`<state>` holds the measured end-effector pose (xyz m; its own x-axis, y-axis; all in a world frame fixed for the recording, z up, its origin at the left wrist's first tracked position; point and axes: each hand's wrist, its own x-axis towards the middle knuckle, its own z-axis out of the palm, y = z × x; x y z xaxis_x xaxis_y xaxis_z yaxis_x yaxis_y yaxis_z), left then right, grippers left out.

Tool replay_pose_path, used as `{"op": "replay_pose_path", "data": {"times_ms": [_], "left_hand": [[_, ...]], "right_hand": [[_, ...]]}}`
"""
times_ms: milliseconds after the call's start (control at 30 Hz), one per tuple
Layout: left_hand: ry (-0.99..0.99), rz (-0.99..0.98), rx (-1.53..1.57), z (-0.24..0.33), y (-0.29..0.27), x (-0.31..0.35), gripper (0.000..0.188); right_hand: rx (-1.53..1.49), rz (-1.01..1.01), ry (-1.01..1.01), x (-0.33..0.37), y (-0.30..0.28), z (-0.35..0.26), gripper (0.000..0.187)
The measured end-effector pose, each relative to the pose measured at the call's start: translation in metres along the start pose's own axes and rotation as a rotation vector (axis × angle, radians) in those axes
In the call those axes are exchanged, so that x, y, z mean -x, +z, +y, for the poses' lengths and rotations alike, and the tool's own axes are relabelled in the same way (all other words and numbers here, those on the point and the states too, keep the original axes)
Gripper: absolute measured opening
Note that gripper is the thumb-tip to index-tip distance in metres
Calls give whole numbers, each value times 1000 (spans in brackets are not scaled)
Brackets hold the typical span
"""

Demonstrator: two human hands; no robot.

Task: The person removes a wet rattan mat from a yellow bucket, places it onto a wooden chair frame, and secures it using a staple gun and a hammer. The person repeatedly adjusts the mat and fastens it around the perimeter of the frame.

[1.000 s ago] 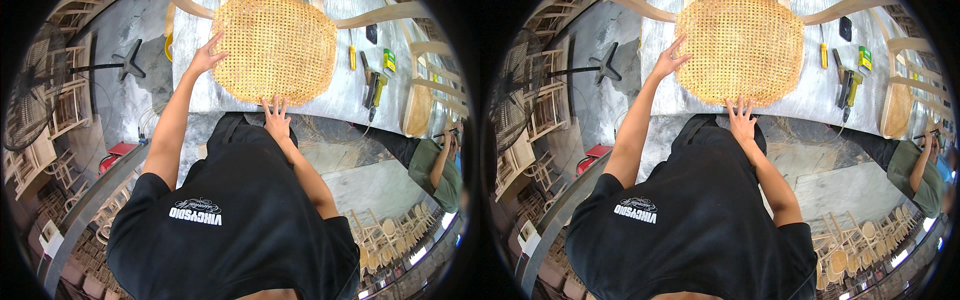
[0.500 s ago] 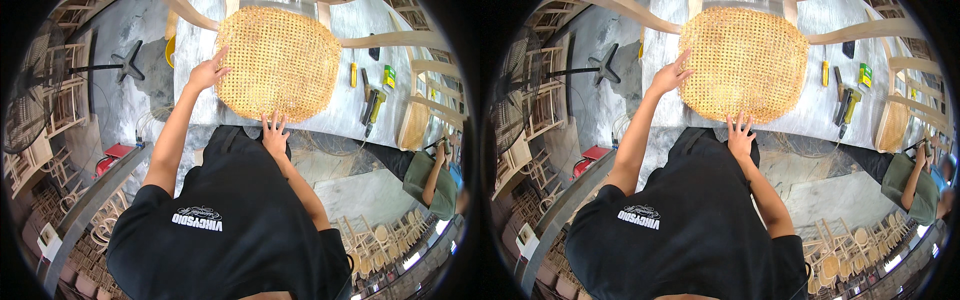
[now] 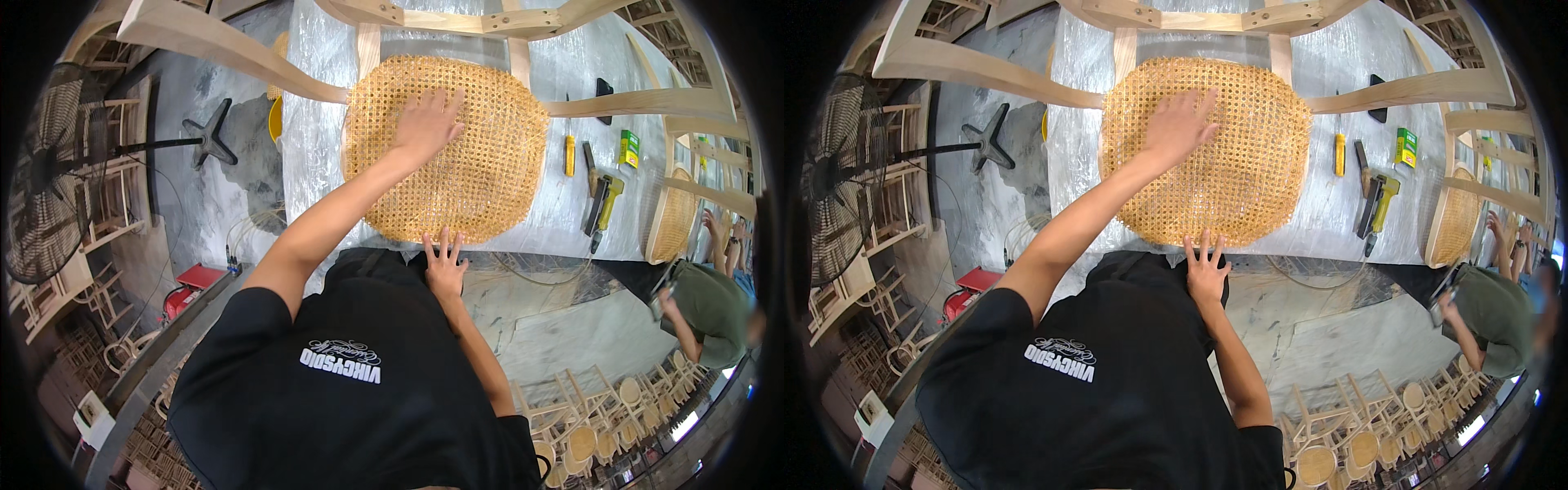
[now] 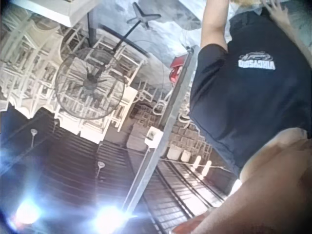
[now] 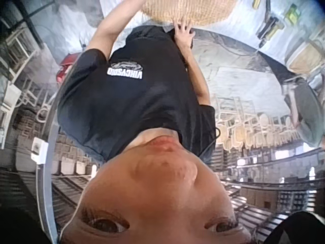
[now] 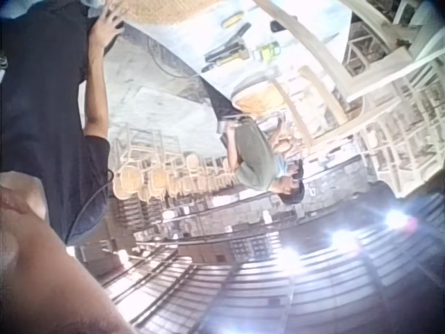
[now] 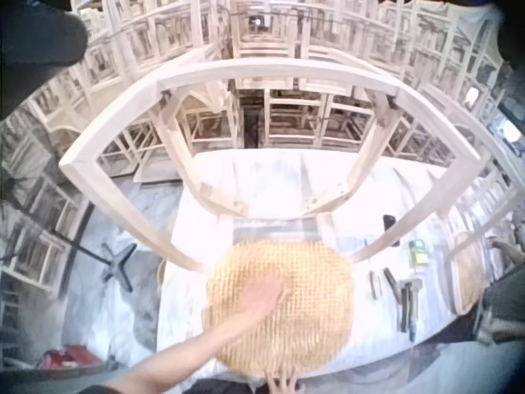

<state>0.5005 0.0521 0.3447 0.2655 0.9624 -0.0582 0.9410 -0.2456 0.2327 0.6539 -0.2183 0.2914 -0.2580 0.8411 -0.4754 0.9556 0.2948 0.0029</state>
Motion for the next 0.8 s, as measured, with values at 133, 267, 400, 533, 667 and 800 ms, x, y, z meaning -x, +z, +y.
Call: {"op": "replay_pose_path", "data": {"times_ms": [133,267,400,533,667,800], "left_hand": [[52,127,-68,1,37,-36,72],[20,83,-73,6,54,-47,75],[20,77,-74,7,58,-48,76],[8,25,-151,8,55,-49,77],[7,39,-234,10,52,-49,79],[3,-37,-273,12,49,-50,79]], "right_hand": [[56,43,-43,-4,-3,2,76],[36,47,-26,-1,-6,2,68],[56,81,-30,-1,-5,2,66],[54,81,-34,0,-3,2,67],[48,82,-37,0,-2,3,68],[26,88,-32,0,-1,3,69]]}}
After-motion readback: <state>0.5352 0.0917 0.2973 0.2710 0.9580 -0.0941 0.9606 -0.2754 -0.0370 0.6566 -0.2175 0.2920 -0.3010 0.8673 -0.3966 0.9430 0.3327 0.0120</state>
